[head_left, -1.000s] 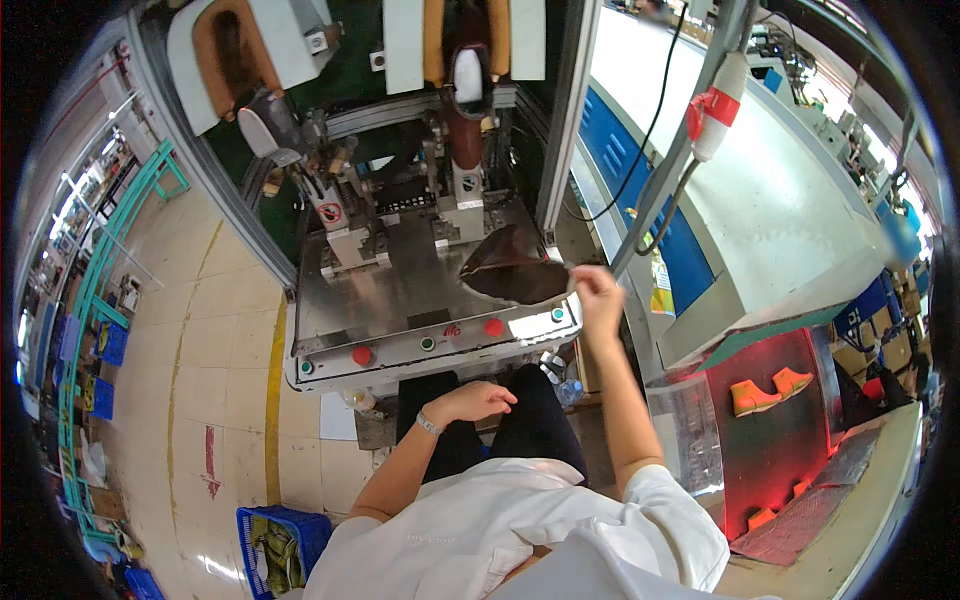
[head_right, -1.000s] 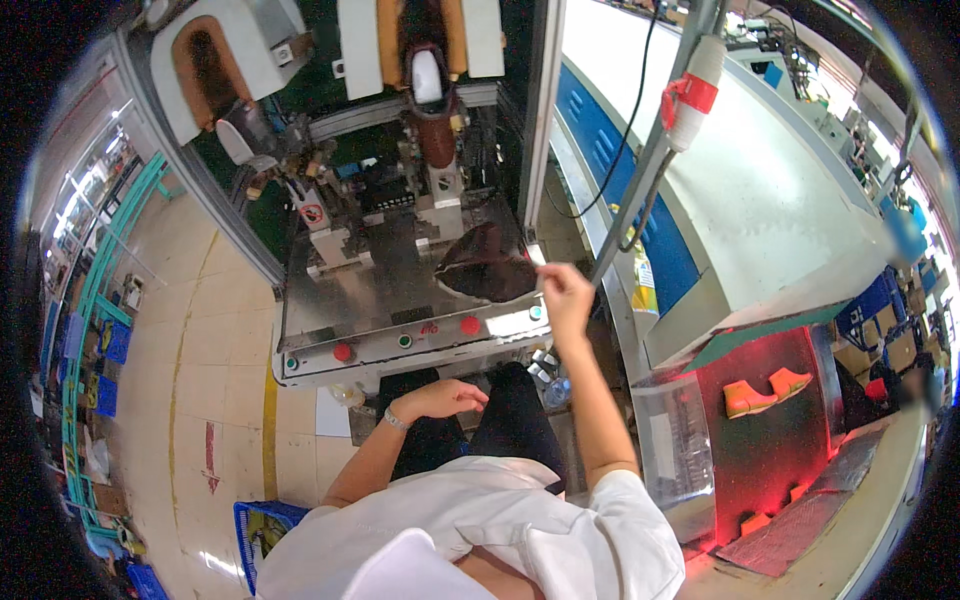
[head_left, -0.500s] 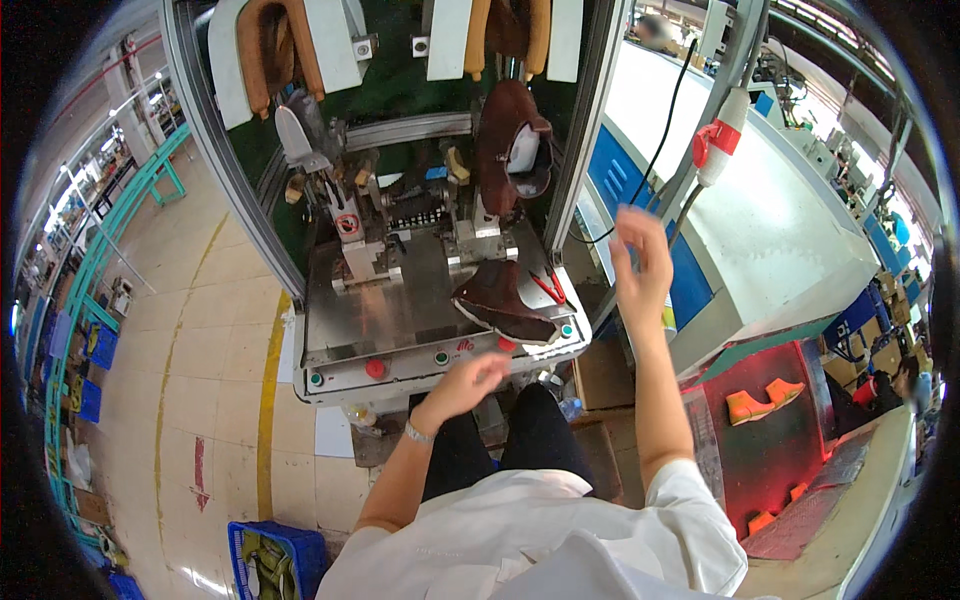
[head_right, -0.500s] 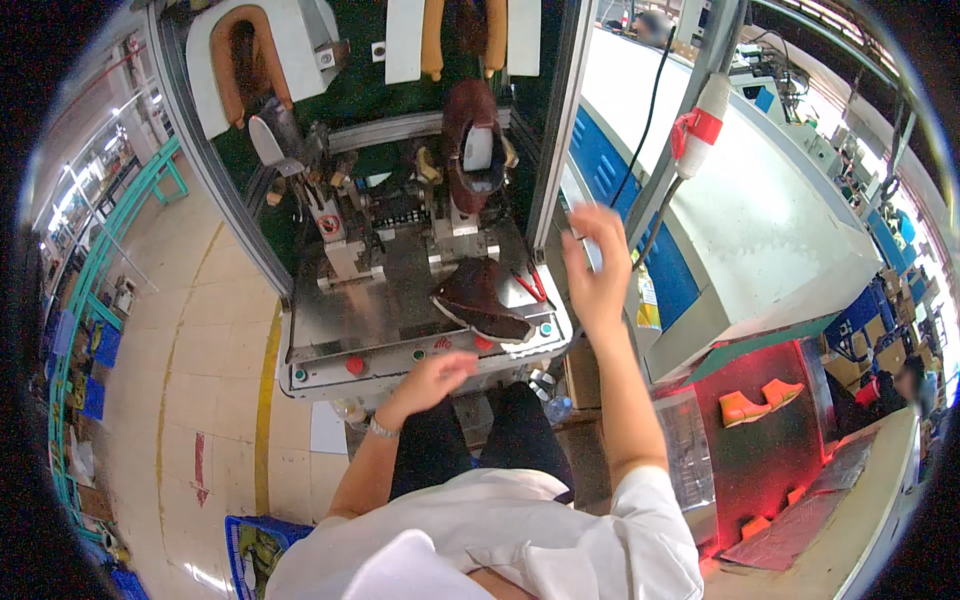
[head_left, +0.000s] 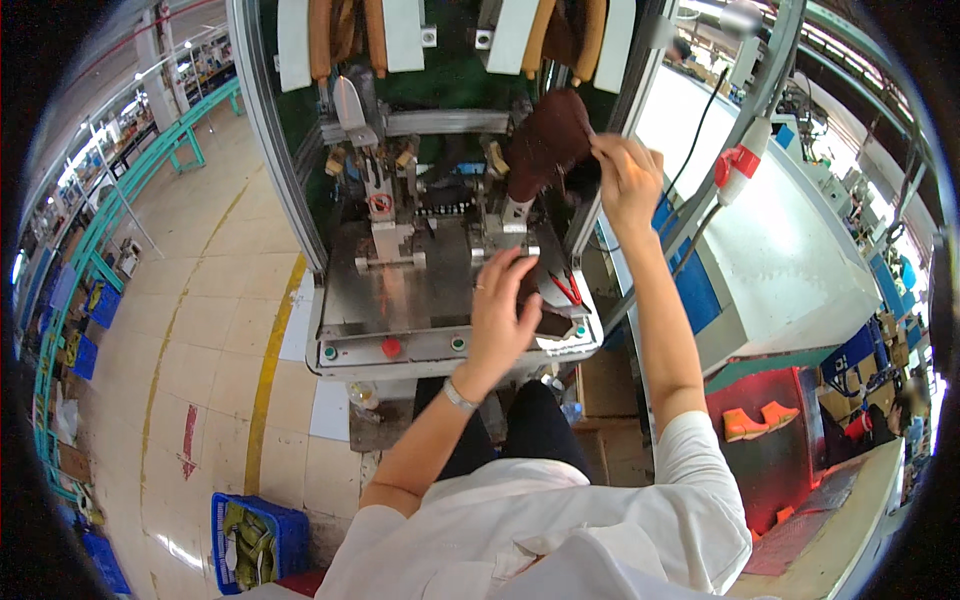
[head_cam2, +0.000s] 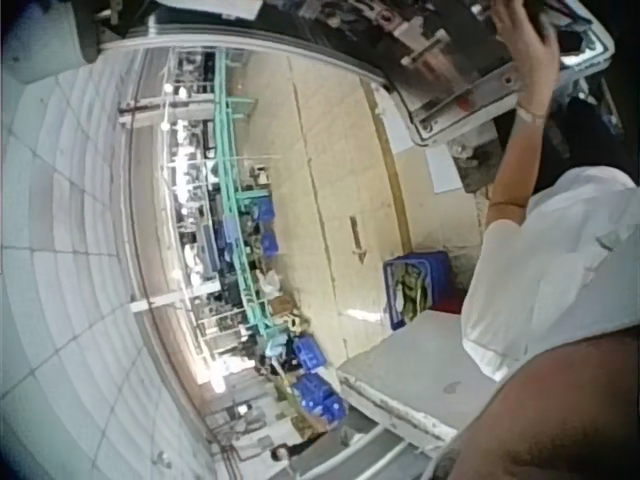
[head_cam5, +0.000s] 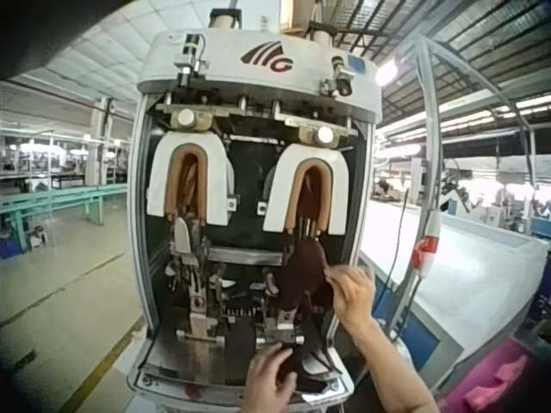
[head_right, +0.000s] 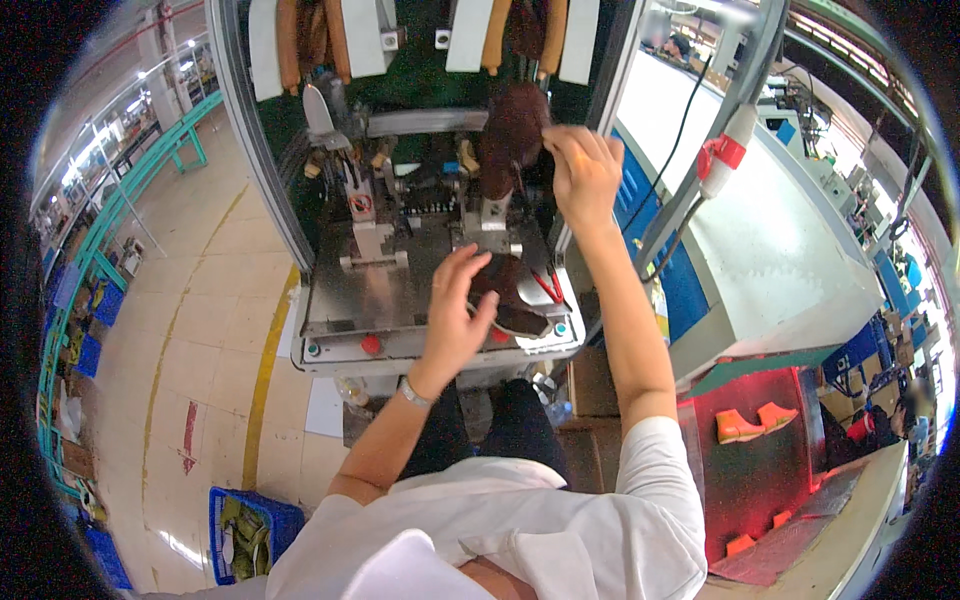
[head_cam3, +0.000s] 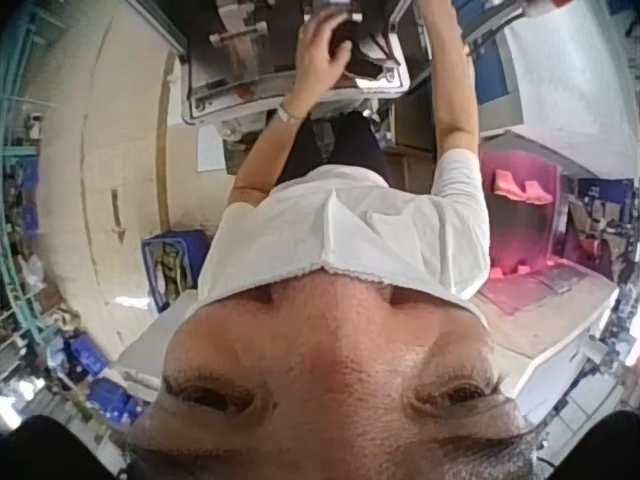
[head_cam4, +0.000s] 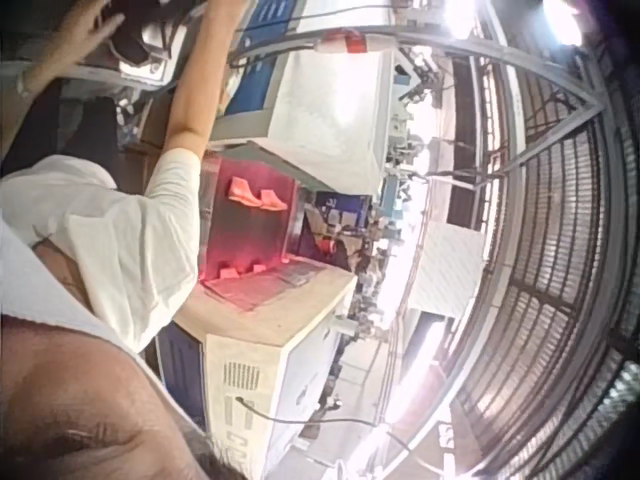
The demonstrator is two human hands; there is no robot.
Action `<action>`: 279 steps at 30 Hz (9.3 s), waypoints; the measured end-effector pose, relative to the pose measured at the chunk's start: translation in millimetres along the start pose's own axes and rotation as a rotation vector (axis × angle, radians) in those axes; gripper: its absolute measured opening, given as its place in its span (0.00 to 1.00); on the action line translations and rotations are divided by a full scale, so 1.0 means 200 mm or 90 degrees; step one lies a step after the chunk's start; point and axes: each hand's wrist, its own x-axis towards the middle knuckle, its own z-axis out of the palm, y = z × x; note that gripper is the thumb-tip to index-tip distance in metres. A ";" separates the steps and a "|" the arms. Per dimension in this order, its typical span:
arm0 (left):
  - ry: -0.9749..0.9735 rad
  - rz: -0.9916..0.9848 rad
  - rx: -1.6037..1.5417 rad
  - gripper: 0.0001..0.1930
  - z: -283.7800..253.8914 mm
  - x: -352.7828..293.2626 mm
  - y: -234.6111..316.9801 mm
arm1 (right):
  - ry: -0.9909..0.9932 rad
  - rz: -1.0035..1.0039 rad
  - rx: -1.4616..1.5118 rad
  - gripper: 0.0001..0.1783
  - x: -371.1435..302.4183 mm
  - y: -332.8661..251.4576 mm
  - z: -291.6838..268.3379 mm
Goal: Operating a heat-setting or lasting machine to shape shoe uppers.
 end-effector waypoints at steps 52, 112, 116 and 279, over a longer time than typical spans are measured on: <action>-0.430 -1.047 -0.660 0.19 0.34 -0.83 -0.30 | -0.112 1.236 -0.125 0.19 -2.47 0.57 -1.59; -0.340 -0.335 -0.289 0.14 0.08 0.22 -0.31 | 0.130 1.060 1.309 0.22 -0.95 -0.28 0.01; -0.241 -0.439 -0.377 0.23 0.09 0.20 -0.27 | 0.138 1.081 1.334 0.21 -0.86 -0.32 -0.01; -0.093 0.080 0.183 0.18 0.21 0.39 -0.04 | -0.050 1.115 1.295 0.15 -1.05 0.18 0.99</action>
